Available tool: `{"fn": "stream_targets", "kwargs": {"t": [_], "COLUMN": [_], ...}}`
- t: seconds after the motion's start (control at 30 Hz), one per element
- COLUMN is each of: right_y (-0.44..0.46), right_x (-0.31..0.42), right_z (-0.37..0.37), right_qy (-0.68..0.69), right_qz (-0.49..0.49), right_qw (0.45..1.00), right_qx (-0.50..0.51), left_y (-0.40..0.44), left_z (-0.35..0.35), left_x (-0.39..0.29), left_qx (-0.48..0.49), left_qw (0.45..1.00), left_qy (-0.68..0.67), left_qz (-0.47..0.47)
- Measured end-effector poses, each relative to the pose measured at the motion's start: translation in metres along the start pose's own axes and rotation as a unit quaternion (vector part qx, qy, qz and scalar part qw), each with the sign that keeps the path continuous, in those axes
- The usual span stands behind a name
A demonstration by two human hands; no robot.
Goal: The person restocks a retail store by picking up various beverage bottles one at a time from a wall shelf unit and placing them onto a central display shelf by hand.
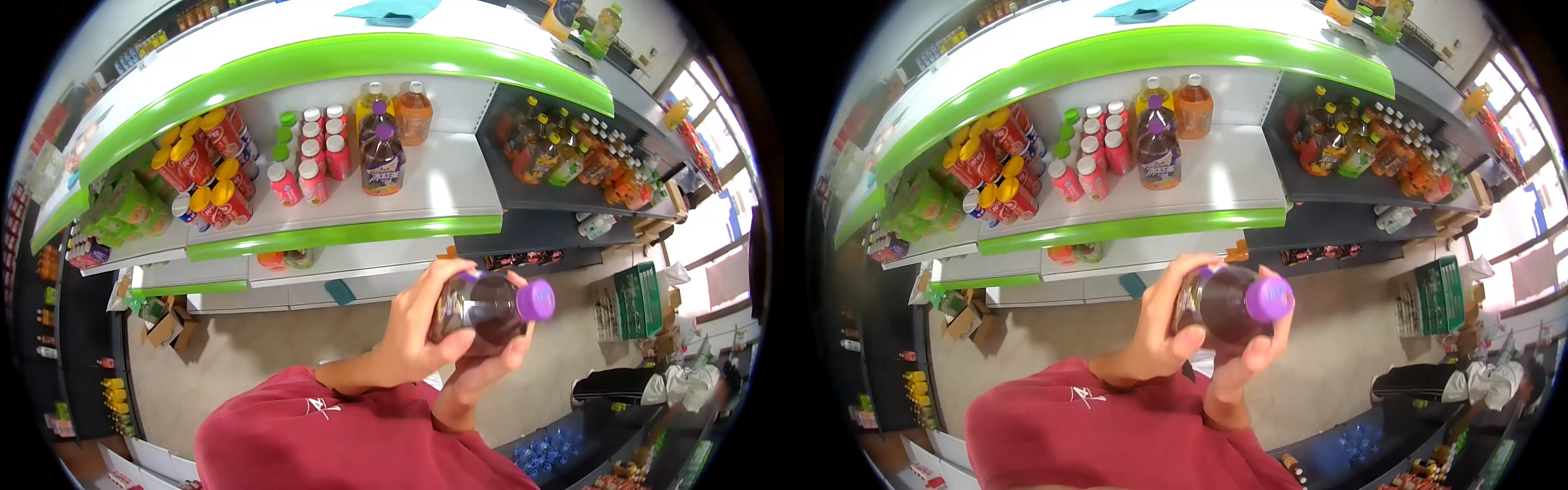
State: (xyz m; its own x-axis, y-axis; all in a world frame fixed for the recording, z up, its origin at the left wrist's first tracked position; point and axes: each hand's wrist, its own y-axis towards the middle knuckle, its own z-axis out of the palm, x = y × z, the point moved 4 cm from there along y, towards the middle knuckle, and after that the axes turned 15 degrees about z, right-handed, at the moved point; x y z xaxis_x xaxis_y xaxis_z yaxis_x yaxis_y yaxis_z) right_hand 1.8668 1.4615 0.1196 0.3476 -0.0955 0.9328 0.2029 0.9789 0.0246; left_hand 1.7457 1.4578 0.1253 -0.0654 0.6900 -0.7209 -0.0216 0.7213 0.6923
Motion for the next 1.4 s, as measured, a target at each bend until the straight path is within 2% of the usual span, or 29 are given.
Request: {"fn": "stream_targets", "kwargs": {"t": [0.1,0.2,0.27,0.33,0.37,0.4,0.47,0.6,0.73,1.07,1.1,1.33,1.4], "right_y": [0.072,0.143,0.184,0.220,0.236,0.249,0.272,0.284,0.293,0.307,0.309,0.315,0.321], "right_x": [-0.018,-0.033,-0.046,-0.066,-0.077,-0.083,-0.100,-0.124,-0.141,-0.175,-0.179,-0.186,-0.191], "right_z": [-0.015,-0.021,-0.020,-0.019,-0.016,-0.013,-0.005,0.018,0.031,0.028,0.026,0.029,0.032], "right_qy": [0.007,-0.051,-0.052,-0.064,-0.037,-0.031,-0.048,-0.012,-0.008,-0.015,-0.011,-0.010,-0.015], "right_qz": [-0.025,-0.054,-0.074,-0.084,-0.058,-0.086,-0.067,-0.045,-0.059,-0.052,-0.038,-0.036,-0.026], "right_qw": [0.999,0.995,0.992,0.989,0.988,0.982,0.977,0.960,0.959,0.957,0.958,0.960,0.960], "right_qx": [0.043,0.059,0.088,0.104,0.141,0.166,0.197,0.276,0.278,0.286,0.283,0.278,0.279], "left_y": [0.035,0.066,0.077,0.084,0.086,0.087,0.089,0.084,0.088,0.073,0.071,0.074,0.077], "left_z": [0.021,0.040,0.048,0.054,0.054,0.054,0.055,0.040,0.028,0.020,0.022,0.019,0.015], "left_x": [0.037,0.097,0.139,0.177,0.192,0.206,0.222,0.227,0.236,0.284,0.287,0.303,0.309], "left_qx": [-0.050,-0.112,-0.139,-0.164,-0.180,-0.194,-0.243,-0.279,-0.290,-0.295,-0.298,-0.299,-0.298], "left_qw": [0.998,0.993,0.986,0.984,0.980,0.975,0.958,0.941,0.934,0.920,0.928,0.934,0.934], "left_qy": [0.016,0.030,0.085,0.070,0.086,0.102,0.148,0.186,0.209,0.255,0.222,0.191,0.197], "left_qz": [-0.044,0.016,0.020,0.003,0.014,0.027,0.029,0.035,0.013,0.030,-0.001,0.044,0.028]}}
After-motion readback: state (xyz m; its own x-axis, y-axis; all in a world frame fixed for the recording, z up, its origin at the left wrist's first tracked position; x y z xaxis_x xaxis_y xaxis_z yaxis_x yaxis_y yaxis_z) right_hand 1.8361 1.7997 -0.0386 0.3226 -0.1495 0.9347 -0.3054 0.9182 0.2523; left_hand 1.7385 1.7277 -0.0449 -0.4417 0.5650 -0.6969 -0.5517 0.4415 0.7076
